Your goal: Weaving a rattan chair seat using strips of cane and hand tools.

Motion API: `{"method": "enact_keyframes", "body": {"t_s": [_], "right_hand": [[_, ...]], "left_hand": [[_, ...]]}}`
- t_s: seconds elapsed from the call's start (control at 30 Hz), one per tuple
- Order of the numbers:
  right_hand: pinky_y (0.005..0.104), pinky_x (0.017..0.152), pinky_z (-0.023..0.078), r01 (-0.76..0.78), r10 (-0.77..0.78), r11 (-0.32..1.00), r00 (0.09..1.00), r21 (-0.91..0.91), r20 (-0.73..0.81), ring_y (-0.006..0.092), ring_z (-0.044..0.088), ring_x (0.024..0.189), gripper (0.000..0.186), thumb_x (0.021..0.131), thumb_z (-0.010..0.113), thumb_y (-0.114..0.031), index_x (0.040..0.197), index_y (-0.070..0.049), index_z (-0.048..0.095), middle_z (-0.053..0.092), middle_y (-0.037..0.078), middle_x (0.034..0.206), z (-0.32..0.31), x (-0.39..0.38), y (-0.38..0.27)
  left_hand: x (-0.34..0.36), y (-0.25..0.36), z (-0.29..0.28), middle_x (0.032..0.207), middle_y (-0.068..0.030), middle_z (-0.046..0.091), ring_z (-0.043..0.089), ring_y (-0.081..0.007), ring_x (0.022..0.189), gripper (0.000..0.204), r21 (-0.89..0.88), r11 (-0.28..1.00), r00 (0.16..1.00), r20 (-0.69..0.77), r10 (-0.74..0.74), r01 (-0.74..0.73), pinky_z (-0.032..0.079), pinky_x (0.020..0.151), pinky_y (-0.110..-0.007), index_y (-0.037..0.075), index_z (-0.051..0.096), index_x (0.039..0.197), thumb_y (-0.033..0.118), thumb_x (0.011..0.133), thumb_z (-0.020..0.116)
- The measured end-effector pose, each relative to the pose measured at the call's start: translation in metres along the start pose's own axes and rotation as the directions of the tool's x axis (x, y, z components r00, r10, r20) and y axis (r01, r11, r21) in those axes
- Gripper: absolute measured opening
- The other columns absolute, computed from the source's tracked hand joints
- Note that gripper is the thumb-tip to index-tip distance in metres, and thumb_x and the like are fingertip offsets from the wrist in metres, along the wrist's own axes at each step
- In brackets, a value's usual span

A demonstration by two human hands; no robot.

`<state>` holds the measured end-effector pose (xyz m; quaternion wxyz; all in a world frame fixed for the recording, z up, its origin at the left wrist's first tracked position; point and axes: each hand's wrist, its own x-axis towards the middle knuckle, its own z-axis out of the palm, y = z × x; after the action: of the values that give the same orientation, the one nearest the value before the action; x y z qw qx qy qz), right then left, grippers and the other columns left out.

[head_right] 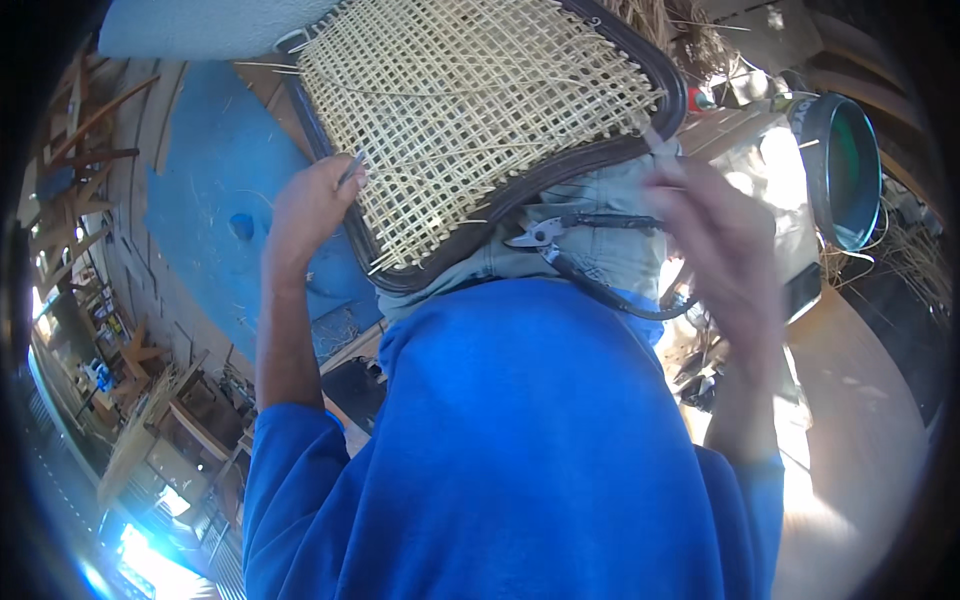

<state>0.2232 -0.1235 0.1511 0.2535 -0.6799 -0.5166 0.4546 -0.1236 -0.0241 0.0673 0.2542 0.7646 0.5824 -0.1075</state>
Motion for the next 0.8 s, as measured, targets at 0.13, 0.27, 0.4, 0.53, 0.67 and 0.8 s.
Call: {"method": "enact_keyframes", "body": {"t_s": [0.13, 0.27, 0.4, 0.53, 0.67, 0.8], "right_hand": [[0.0179, 0.063, 0.038, 0.017, -0.05, 0.976, 0.988, -0.216, -0.148, 0.0045, 0.048, 0.071, 0.012, 0.086, 0.057, 0.002, 0.096, 0.0, 0.063, 0.056, -0.002, 0.08, -0.063, -0.029, -0.01], [0.0186, 0.058, 0.035, -0.152, 0.083, 0.912, 0.978, -0.381, -0.19, 0.0035, 0.043, 0.065, 0.01, 0.086, 0.057, -0.001, 0.094, 0.001, 0.061, 0.052, -0.003, 0.074, -0.065, -0.04, -0.001], [0.0202, 0.057, 0.036, -0.17, 0.138, 0.867, 0.985, -0.468, -0.101, 0.0043, 0.041, 0.062, 0.01, 0.088, 0.056, -0.007, 0.092, 0.002, 0.06, 0.05, -0.001, 0.069, -0.074, -0.032, 0.028], [0.0246, 0.055, 0.035, -0.18, 0.219, 0.854, 0.975, -0.489, 0.024, 0.0076, 0.04, 0.058, 0.014, 0.088, 0.056, -0.011, 0.088, 0.002, 0.059, 0.046, 0.001, 0.065, -0.099, -0.02, 0.08], [0.0263, 0.054, 0.035, -0.176, 0.271, 0.85, 0.954, -0.496, 0.126, 0.0079, 0.04, 0.059, 0.016, 0.088, 0.056, -0.013, 0.085, 0.002, 0.058, 0.045, 0.001, 0.064, -0.1, -0.003, 0.087], [0.0319, 0.059, 0.036, -0.306, 0.461, 0.785, 0.87, -0.539, 0.177, 0.0152, 0.039, 0.061, 0.027, 0.086, 0.052, -0.022, 0.081, 0.005, 0.055, 0.044, 0.01, 0.062, -0.099, 0.012, 0.091]], "left_hand": [[0.006, 0.006, -0.009, 0.088, -0.0162, 0.063, 0.06, -0.036, 0.083, 0.026, 0.067, 0.997, 0.999, -0.037, -0.036, 0.039, 0.047, 0.071, -0.045, 0.005, 0.059, 0.09, 0.03, 0.088, 0.052], [0.03, -0.015, -0.006, 0.075, -0.0151, 0.061, 0.06, -0.0302, 0.07, 0.031, -0.225, 0.963, 0.989, 0.033, -0.143, 0.146, 0.045, 0.064, -0.04, 0.002, 0.058, 0.084, 0.034, 0.084, 0.059], [0.042, -0.047, 0.014, 0.063, -0.0066, 0.053, 0.047, -0.0149, 0.059, 0.04, -0.416, 0.901, 0.99, -0.008, -0.141, 0.125, 0.04, 0.057, -0.033, 0.001, 0.055, 0.075, 0.038, 0.077, 0.069], [0.053, -0.057, 0.02, 0.061, 0.0001, 0.045, 0.039, -0.0094, 0.058, 0.043, -0.521, 0.843, 0.991, 0.048, -0.126, 0.133, 0.035, 0.054, -0.029, 0.004, 0.052, 0.071, 0.042, 0.077, 0.07], [0.054, -0.056, 0.025, 0.059, -0.0017, 0.046, 0.041, -0.01, 0.057, 0.043, -0.507, 0.856, 0.995, 0.038, -0.094, 0.1, 0.036, 0.053, -0.03, 0.002, 0.052, 0.07, 0.041, 0.078, 0.069], [0.049, -0.038, 0.01, 0.059, -0.0103, 0.053, 0.048, -0.0177, 0.056, 0.042, -0.341, 0.931, 0.991, 0.019, -0.129, 0.128, 0.04, 0.056, -0.035, -0.002, 0.058, 0.077, 0.04, 0.082, 0.064]]}}
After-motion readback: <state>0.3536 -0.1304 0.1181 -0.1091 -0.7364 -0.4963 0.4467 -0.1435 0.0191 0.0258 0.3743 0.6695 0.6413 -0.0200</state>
